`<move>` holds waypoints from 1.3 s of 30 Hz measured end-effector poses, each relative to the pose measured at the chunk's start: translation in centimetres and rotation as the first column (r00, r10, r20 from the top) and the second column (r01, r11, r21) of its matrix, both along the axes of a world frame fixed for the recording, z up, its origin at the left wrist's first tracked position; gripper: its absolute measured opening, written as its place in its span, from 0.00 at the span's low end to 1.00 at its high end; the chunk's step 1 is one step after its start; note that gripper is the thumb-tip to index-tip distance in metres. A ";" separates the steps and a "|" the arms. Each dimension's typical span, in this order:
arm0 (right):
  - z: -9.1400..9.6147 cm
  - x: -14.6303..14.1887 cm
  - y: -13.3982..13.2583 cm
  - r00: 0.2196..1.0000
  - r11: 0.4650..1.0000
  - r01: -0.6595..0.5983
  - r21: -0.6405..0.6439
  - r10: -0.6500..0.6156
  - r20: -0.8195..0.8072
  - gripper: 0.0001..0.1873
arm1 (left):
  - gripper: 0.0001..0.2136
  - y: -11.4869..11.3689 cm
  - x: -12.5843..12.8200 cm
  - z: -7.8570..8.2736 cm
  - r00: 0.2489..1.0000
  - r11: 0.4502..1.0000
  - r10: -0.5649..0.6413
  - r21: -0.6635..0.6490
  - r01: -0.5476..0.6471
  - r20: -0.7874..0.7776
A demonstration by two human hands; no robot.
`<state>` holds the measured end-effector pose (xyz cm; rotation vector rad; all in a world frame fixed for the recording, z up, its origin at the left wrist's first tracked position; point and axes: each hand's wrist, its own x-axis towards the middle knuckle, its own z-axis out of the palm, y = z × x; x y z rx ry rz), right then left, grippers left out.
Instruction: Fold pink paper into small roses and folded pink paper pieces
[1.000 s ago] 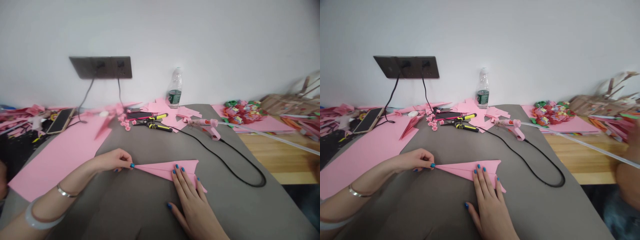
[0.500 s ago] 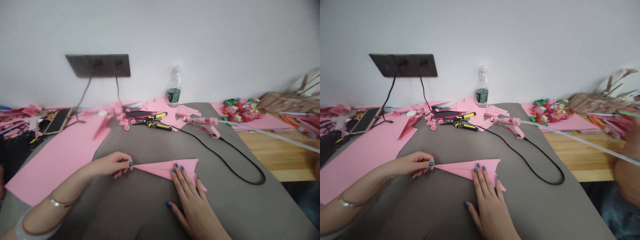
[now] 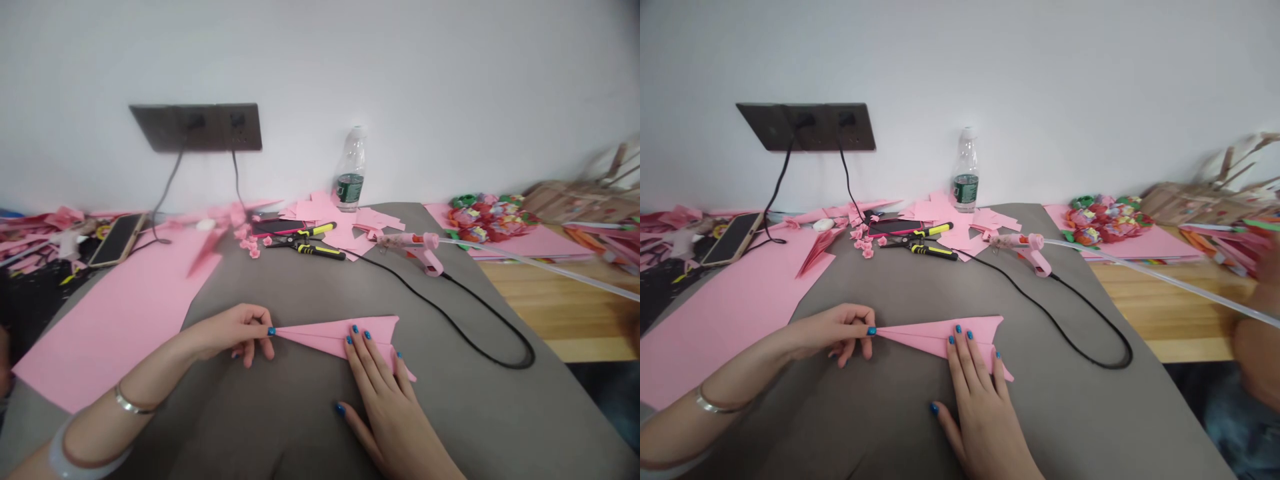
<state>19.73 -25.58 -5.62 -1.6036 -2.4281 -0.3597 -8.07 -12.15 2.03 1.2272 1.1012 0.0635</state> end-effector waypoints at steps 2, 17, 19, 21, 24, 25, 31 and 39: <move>0.1 0.0 0.0 1.000 1.000 -0.007 0.004 0.007 0.005 0.38 | 0.15 -0.3 0.1 -0.1 0.999 0.999 0.035 -0.013 -0.035 0.020; 0.4 -0.1 -0.1 1.000 1.000 0.013 -0.027 -0.014 -0.007 0.39 | 0.08 -2.2 1.2 1.1 0.821 0.671 0.108 0.651 0.356 -0.560; 0.3 -0.1 -0.1 1.000 1.000 0.014 -0.026 -0.015 -0.002 0.39 | 0.12 -4.5 2.1 0.5 0.827 0.382 0.193 0.817 0.432 -0.528; 0.3 -0.2 0.0 1.000 1.000 0.009 -0.024 -0.009 0.000 0.40 | 0.18 -7.0 3.0 -0.9 0.853 0.095 0.112 0.860 0.502 -0.510; 0.3 -0.1 0.0 1.000 1.000 0.003 -0.026 -0.003 -0.008 0.39 | 0.26 -9.6 3.8 -3.6 0.819 -0.090 0.138 0.817 0.570 -0.556; 0.3 0.0 0.0 1.000 1.000 0.001 -0.028 -0.001 -0.011 0.39 | 0.28 -10.0 3.8 -4.3 0.810 -0.091 0.170 0.810 0.580 -0.561; 0.6 -0.1 0.0 1.000 1.000 0.001 -0.019 -0.002 -0.025 0.35 | 0.34 -10.0 3.8 -5.3 0.791 0.008 0.167 0.803 0.595 -0.588; 1.3 -3.7 0.6 0.999 0.998 -0.036 -0.050 0.034 -0.037 0.33 | 0.30 -9.9 4.0 -5.4 0.829 0.005 0.174 0.842 0.539 -0.532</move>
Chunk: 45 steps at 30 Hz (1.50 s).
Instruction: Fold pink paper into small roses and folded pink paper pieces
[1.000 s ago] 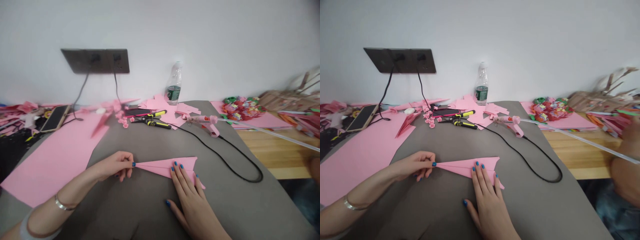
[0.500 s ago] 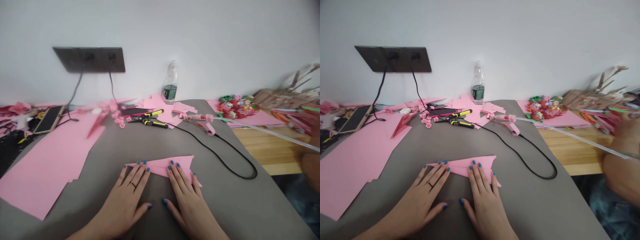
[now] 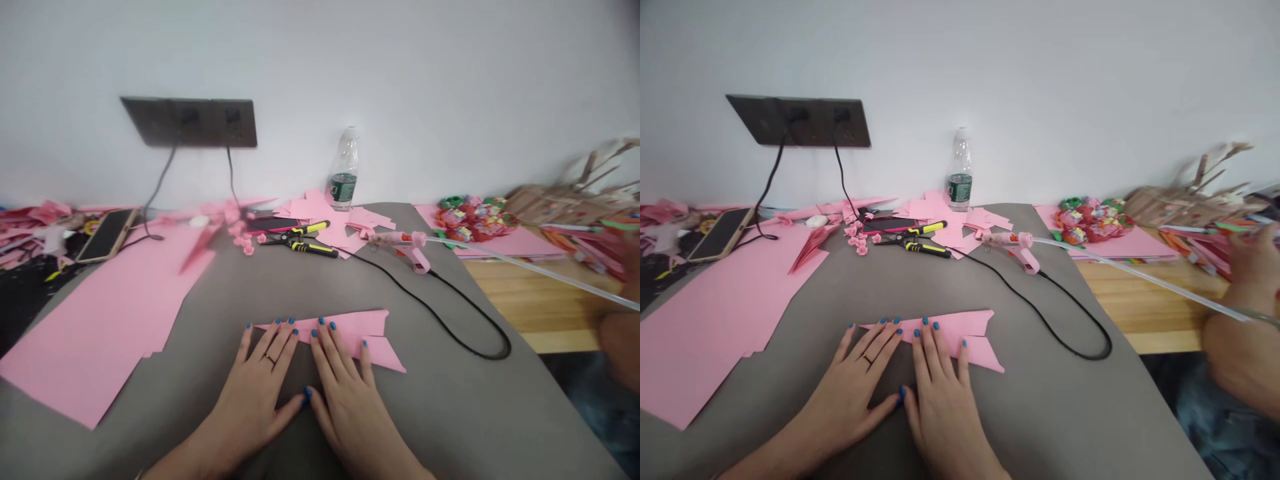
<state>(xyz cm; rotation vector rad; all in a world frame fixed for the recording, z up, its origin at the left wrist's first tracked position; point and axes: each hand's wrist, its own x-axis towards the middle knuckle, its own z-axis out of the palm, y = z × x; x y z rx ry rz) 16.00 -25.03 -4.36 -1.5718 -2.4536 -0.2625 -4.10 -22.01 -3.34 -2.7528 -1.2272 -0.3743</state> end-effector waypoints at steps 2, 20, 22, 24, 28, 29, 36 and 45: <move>-0.1 -0.5 0.6 1.000 0.998 -0.026 -0.054 0.026 -0.001 0.34 | 0.31 -0.2 -0.1 -0.1 1.000 1.000 -0.005 0.015 0.005 -0.004; -0.2 -0.5 1.5 0.997 0.970 -0.032 -0.241 0.016 -0.069 0.34 | 0.21 0.7 0.2 0.7 0.999 0.999 0.035 0.004 -0.035 0.035; 0.1 -0.6 1.5 0.998 0.967 -0.024 -0.254 0.007 -0.065 0.34 | 0.17 2.1 -0.9 1.1 0.992 0.996 0.018 -0.089 -0.007 0.123; 0.4 -0.7 1.5 0.998 0.964 -0.018 -0.267 0.001 -0.064 0.34 | 0.14 3.7 -2.5 1.6 0.955 0.987 0.053 -0.158 -0.007 0.290; 0.6 -0.8 1.6 0.998 0.960 -0.017 -0.279 -0.003 -0.070 0.35 | 0.10 6.1 -5.4 1.8 0.897 0.972 0.184 -0.207 -0.107 0.402; 0.5 -0.8 1.6 0.997 0.961 -0.017 -0.277 -0.003 -0.071 0.35 | 0.09 6.4 -5.8 1.8 0.884 0.964 0.207 -0.240 -0.112 0.420; 0.2 -0.7 1.4 0.998 0.965 -0.015 -0.262 -0.003 -0.067 0.36 | 0.07 7.2 -5.5 1.9 0.857 0.887 0.289 -0.455 -0.073 0.426; 0.3 -0.6 1.4 0.998 0.966 -0.031 -0.258 0.015 -0.063 0.36 | 0.07 8.5 -5.5 2.7 0.916 0.863 0.159 -0.503 0.053 0.369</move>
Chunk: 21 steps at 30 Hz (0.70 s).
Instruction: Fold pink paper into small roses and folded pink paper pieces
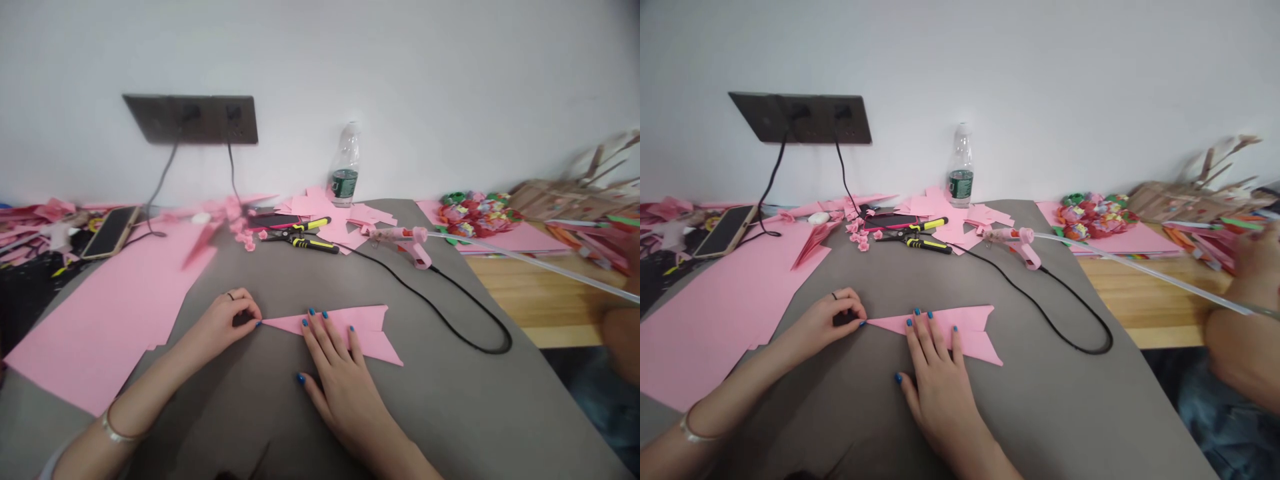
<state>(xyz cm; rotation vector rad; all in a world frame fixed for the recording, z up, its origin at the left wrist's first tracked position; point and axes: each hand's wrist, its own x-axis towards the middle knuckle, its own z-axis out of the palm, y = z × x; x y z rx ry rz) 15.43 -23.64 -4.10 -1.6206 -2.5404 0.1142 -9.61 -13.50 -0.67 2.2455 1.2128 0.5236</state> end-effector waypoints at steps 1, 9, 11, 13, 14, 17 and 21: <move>0.1 0.0 0.0 1.000 1.000 0.000 -0.006 0.000 -0.002 0.36 | 0.07 0.0 0.0 0.1 1.000 1.000 -0.025 0.016 0.025 0.002; 0.5 0.0 0.1 1.000 0.999 -0.004 -0.036 0.004 0.004 0.36 | 0.10 0.3 -0.2 0.8 0.973 0.944 -0.166 0.257 0.205 -0.163; 0.6 0.0 0.1 1.000 0.999 -0.003 -0.048 0.003 0.008 0.36 | 0.10 0.5 -0.2 0.8 0.961 0.933 -0.180 0.275 0.235 -0.209; 0.7 0.0 0.1 1.000 0.998 -0.002 -0.059 0.003 0.011 0.36 | 0.10 0.6 -0.4 0.6 0.948 0.915 -0.191 0.305 0.266 -0.255; 0.8 0.0 0.1 1.000 0.998 -0.001 -0.062 0.002 0.012 0.36 | 0.09 0.6 -0.6 0.4 0.940 0.897 -0.197 0.336 0.287 -0.277; 0.9 -0.1 0.1 1.000 0.998 -0.005 -0.067 0.006 0.014 0.36 | 0.10 0.2 -1.5 -0.2 0.926 0.810 -0.211 0.475 0.344 -0.312; 1.0 -0.1 0.2 1.000 0.998 -0.007 -0.060 0.007 0.014 0.37 | 0.12 -1.4 -2.3 -1.0 0.951 0.754 -0.129 0.595 0.278 -0.280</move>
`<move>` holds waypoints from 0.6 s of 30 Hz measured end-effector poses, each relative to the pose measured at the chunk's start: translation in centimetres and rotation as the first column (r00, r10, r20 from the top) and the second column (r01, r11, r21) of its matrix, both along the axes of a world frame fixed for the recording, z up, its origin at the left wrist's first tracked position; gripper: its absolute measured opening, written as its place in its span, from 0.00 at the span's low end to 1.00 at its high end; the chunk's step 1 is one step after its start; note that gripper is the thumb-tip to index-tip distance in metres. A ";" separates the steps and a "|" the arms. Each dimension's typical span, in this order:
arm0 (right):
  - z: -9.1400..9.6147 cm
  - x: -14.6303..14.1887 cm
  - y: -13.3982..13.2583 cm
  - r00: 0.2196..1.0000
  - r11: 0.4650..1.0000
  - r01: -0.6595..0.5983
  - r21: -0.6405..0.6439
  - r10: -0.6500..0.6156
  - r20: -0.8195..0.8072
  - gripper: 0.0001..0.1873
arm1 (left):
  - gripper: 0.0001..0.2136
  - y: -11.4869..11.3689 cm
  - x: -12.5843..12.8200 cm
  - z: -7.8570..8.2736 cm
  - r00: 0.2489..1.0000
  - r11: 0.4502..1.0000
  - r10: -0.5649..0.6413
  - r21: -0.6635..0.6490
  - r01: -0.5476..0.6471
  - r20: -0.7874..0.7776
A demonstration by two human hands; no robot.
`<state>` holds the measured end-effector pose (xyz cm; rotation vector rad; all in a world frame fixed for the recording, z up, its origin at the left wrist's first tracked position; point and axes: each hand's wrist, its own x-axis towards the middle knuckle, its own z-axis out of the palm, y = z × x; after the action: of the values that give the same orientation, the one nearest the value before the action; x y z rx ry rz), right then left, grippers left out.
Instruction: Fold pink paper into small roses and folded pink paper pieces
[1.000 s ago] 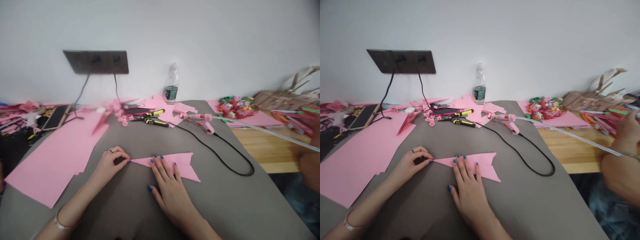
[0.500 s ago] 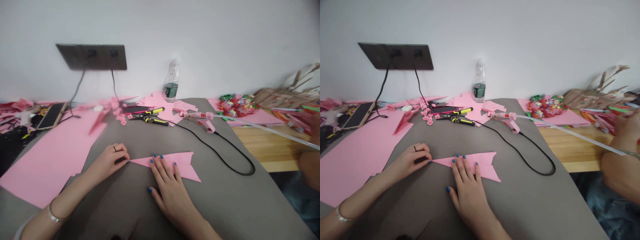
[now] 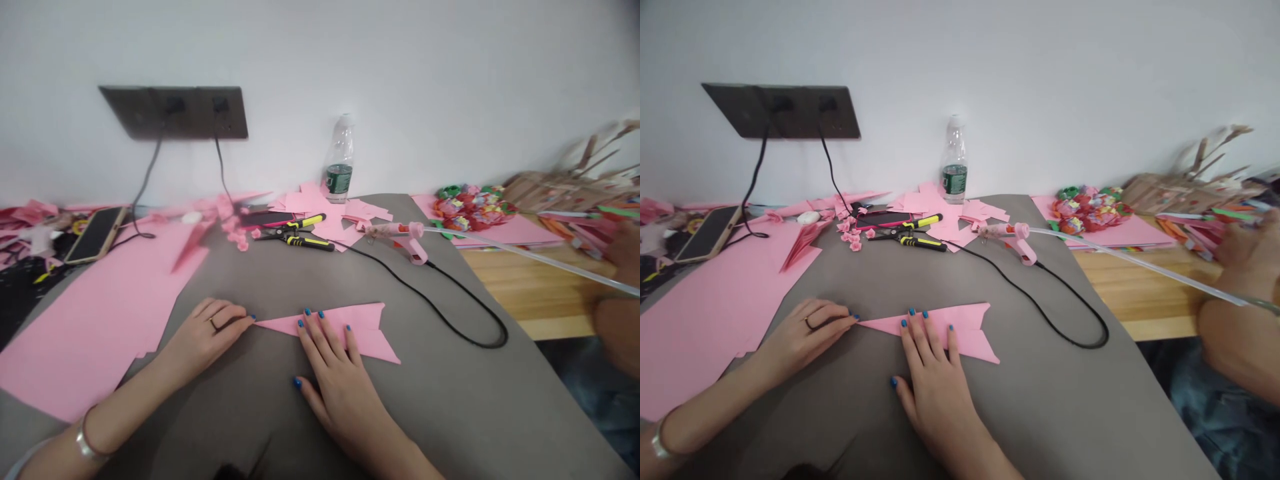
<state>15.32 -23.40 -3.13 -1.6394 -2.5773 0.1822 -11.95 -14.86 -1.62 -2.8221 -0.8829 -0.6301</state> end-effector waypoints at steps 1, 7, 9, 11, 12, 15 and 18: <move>0.0 0.0 0.0 1.000 1.000 0.000 0.001 0.000 -0.002 0.37 | 0.12 -0.5 0.0 -0.1 1.000 0.999 0.030 0.012 -0.030 0.004; 0.2 0.0 0.0 1.000 1.000 -0.005 -0.020 0.005 0.004 0.37 | 0.16 -2.7 0.6 -0.6 0.984 0.992 0.128 0.034 -0.125 -0.120; 0.2 0.0 0.0 1.000 1.000 -0.005 -0.028 0.005 0.006 0.37 | 0.17 -3.2 1.0 -0.7 0.975 0.985 0.171 0.027 -0.169 -0.142; 0.3 0.0 0.0 1.000 0.999 -0.003 -0.037 0.003 0.005 0.37 | 0.18 -3.8 1.5 -0.8 0.963 0.976 0.220 0.027 -0.218 -0.159; 0.3 0.0 0.0 1.000 0.999 -0.002 -0.042 0.002 0.004 0.37 | 0.19 -4.1 1.8 -0.8 0.955 0.970 0.243 0.035 -0.240 -0.171; 0.6 -0.1 0.1 1.000 0.998 0.002 -0.065 -0.002 0.003 0.37 | 0.20 -4.9 3.0 -0.5 0.929 0.954 0.299 0.072 -0.290 -0.216; 1.0 -0.2 0.2 1.000 0.995 0.004 -0.101 -0.003 0.008 0.37 | 0.22 -5.2 4.0 0.0 0.902 0.943 0.333 0.115 -0.313 -0.276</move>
<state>15.15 -23.17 -2.17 -1.6802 -2.6110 0.3110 -7.95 -20.06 -1.64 -2.5285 -1.2031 -0.1864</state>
